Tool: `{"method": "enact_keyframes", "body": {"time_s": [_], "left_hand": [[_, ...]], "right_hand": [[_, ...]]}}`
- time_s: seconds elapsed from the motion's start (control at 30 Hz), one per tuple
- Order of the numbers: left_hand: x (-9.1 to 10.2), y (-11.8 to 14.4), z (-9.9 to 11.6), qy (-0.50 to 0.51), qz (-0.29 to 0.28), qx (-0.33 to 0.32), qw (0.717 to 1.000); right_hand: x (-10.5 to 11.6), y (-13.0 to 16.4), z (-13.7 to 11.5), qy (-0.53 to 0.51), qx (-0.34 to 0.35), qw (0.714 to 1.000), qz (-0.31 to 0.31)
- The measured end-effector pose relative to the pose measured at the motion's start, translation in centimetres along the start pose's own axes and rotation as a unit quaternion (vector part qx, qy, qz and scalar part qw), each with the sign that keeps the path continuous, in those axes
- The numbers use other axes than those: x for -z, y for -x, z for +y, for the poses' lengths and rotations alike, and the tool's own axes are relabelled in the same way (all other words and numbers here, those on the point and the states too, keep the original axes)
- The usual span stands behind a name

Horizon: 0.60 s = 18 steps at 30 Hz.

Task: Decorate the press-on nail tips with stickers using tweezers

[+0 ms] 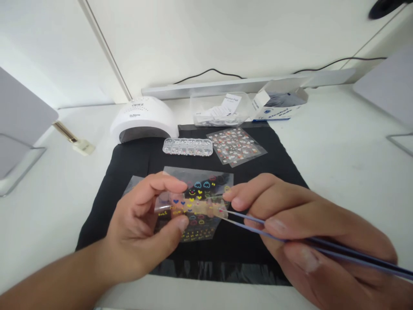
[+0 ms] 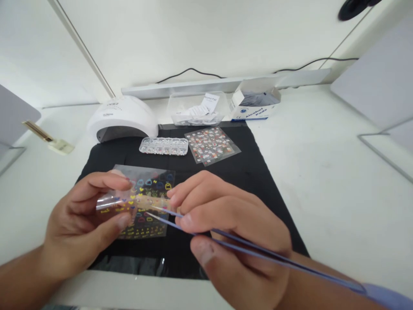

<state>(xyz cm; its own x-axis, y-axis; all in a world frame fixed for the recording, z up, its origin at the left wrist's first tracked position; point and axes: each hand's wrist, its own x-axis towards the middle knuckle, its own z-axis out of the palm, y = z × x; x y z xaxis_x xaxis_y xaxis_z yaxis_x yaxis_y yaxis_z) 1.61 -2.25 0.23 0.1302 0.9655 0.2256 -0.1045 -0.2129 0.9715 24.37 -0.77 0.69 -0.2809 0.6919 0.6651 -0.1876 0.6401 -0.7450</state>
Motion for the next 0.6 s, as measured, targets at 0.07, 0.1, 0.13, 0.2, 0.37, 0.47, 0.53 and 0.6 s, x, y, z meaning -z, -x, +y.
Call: {"method": "enact_keyframes", "body": {"time_s": [0.07, 0.1, 0.13, 0.2, 0.37, 0.47, 0.53, 0.6], "left_hand": [[0.0, 0.0, -0.2, 0.01, -0.003, 0.004, 1.0], [0.0, 0.1, -0.2, 0.013, -0.004, 0.005, 1.0], [0.0, 0.1, -0.3, 0.014, -0.004, 0.005, 1.0], [-0.1, 0.1, -0.4, 0.013, 0.0, 0.001, 1.0], [-0.2, -0.1, -0.5, -0.003, 0.009, -0.019, 1.0], [-0.3, -0.1, -0.4, -0.009, 0.014, -0.031, 0.999], [-0.3, 0.0, -0.3, -0.008, 0.018, -0.037, 0.999], [-0.2, 0.0, -0.3, -0.006, 0.022, -0.039, 0.999]], "right_hand": [[0.1, 0.1, -0.2, 0.001, 0.007, 1.0, -0.003], [0.2, 0.1, -0.3, 0.005, 0.01, 1.0, -0.005], [0.3, 0.1, -0.4, 0.011, 0.008, 1.0, -0.008], [0.5, 0.2, -0.7, 0.027, -0.004, 0.999, -0.021], [0.7, 0.1, -1.2, 0.049, -0.026, 0.997, -0.054], [0.6, -0.1, -1.3, 0.044, -0.022, 0.997, -0.054], [0.5, -0.1, -1.2, 0.044, -0.02, 0.998, -0.048], [0.4, -0.1, -1.0, 0.044, -0.024, 0.998, -0.046]]}}
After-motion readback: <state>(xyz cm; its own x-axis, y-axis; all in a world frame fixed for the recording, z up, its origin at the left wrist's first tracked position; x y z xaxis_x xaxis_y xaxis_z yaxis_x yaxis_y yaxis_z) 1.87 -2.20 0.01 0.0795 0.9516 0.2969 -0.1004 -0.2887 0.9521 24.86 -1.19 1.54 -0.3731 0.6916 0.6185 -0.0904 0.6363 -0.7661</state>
